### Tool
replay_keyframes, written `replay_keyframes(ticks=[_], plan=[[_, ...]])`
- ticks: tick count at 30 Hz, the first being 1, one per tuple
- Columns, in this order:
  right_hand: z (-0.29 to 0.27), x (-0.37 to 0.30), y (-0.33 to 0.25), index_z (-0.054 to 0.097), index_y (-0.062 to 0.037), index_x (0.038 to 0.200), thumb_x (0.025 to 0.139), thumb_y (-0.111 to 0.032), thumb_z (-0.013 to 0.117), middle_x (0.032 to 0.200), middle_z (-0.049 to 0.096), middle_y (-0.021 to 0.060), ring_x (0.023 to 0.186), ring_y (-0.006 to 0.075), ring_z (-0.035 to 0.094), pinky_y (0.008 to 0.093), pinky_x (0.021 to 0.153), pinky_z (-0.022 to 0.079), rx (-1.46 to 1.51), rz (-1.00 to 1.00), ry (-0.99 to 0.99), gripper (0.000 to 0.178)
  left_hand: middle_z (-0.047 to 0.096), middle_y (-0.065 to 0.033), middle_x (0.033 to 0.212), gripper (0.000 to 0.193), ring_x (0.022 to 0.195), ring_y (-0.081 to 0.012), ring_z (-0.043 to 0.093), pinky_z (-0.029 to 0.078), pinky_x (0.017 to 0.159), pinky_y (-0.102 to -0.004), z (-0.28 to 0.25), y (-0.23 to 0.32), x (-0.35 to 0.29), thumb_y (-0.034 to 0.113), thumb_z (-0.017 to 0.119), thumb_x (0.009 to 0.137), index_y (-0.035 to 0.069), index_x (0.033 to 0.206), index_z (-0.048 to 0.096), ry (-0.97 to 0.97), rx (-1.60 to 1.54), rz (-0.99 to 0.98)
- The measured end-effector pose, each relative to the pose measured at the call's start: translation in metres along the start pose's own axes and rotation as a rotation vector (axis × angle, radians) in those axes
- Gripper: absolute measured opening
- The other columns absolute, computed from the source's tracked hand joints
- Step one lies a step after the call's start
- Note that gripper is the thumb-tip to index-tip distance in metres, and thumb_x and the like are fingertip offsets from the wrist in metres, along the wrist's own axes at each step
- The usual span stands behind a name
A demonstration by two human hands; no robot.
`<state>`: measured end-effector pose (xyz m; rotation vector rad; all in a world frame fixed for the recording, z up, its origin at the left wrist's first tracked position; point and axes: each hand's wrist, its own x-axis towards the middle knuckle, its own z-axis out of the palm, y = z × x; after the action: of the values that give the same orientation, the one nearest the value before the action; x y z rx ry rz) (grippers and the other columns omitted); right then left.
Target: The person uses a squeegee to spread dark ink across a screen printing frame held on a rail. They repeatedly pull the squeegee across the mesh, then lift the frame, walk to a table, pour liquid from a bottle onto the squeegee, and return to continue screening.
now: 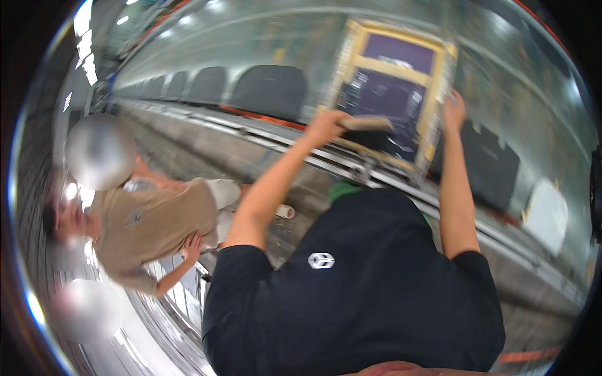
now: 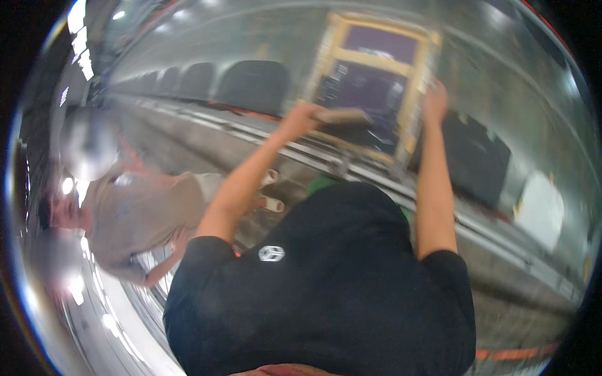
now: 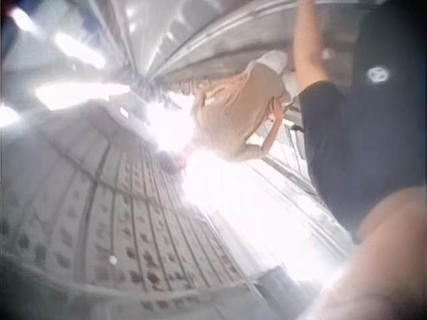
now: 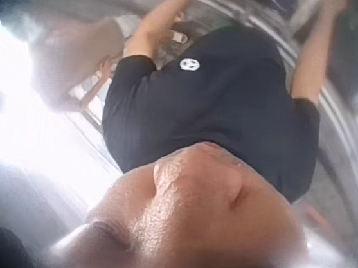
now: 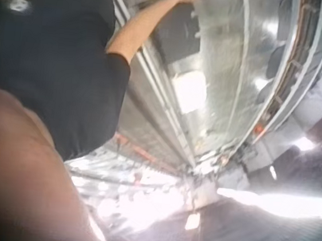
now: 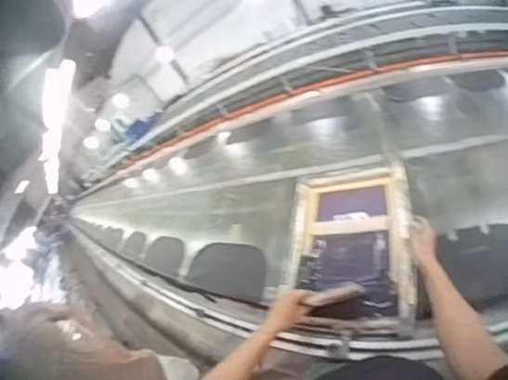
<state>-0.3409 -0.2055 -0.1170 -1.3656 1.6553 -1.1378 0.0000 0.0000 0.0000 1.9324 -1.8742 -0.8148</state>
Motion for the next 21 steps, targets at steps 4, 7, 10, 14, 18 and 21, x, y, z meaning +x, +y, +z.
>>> replay_keyframes(ticks=[4,7,10,14,18,21], plan=[[-0.002,-0.006,-0.011,0.064,-0.015,0.128,0.092,-0.029,0.062,0.122,0.068,0.02,0.116,0.0378,0.063,0.0432,0.1,0.046,-0.014,0.063,0.032,0.038,0.073,-0.0152,0.097,0.038,0.089,-0.029,0.07,0.053,0.082,-0.0376,-0.007,0.008,0.02,0.02,0.08,0.08,0.007,0.114,0.071,-0.036,-0.037,-0.068],[0.001,-0.003,-0.011,0.065,-0.016,0.126,0.092,-0.03,0.063,0.119,0.069,0.0203,0.113,0.0385,0.064,0.0437,0.099,0.047,0.075,0.072,0.055,0.037,0.073,-0.0154,0.097,0.039,0.089,-0.0285,0.07,0.052,0.082,-0.0371,-0.014,0.007,0.042,0.02,0.081,0.079,0.007,0.114,0.071,-0.128,-0.034,-0.029],[-0.001,-0.008,-0.013,0.066,-0.0153,0.125,0.091,-0.03,0.063,0.12,0.069,0.02,0.114,0.0371,0.064,0.0433,0.098,0.047,0.041,0.085,0.058,0.037,0.074,-0.0156,0.098,0.041,0.091,-0.0292,0.069,0.052,0.084,-0.0374,-0.013,0.006,0.061,0.02,0.082,0.077,0.007,0.115,0.071,-0.243,0.023,-0.007],[0.0,-0.011,-0.018,0.066,-0.0152,0.124,0.092,-0.029,0.065,0.117,0.07,0.018,0.111,0.0332,0.065,0.0409,0.096,0.048,0.062,0.122,0.057,0.035,0.075,-0.0129,0.101,0.048,0.093,-0.0274,0.069,0.051,0.087,-0.0369,-0.013,0.001,0.09,0.016,0.084,0.072,0.006,0.118,0.071,-0.494,0.086,0.033],[-0.003,-0.015,-0.021,0.066,-0.0164,0.124,0.093,-0.028,0.064,0.11,0.071,0.0173,0.105,0.0328,0.067,0.0406,0.092,0.049,0.033,0.131,0.057,0.033,0.075,-0.0086,0.105,0.053,0.096,-0.0216,0.068,0.051,0.088,-0.0351,-0.006,0.002,0.121,0.009,0.084,0.068,0.007,0.119,0.071,-0.753,0.142,-0.034],[-0.002,-0.015,-0.022,0.065,-0.0177,0.125,0.093,-0.028,0.064,0.106,0.072,0.0192,0.102,0.0352,0.068,0.0423,0.09,0.05,0.022,0.099,0.071,0.034,0.075,-0.0069,0.103,0.054,0.096,-0.0206,0.067,0.05,0.087,-0.0338,0.0,0.0,0.133,0.008,0.085,0.066,0.011,0.119,0.073,-0.859,0.166,-0.085]])
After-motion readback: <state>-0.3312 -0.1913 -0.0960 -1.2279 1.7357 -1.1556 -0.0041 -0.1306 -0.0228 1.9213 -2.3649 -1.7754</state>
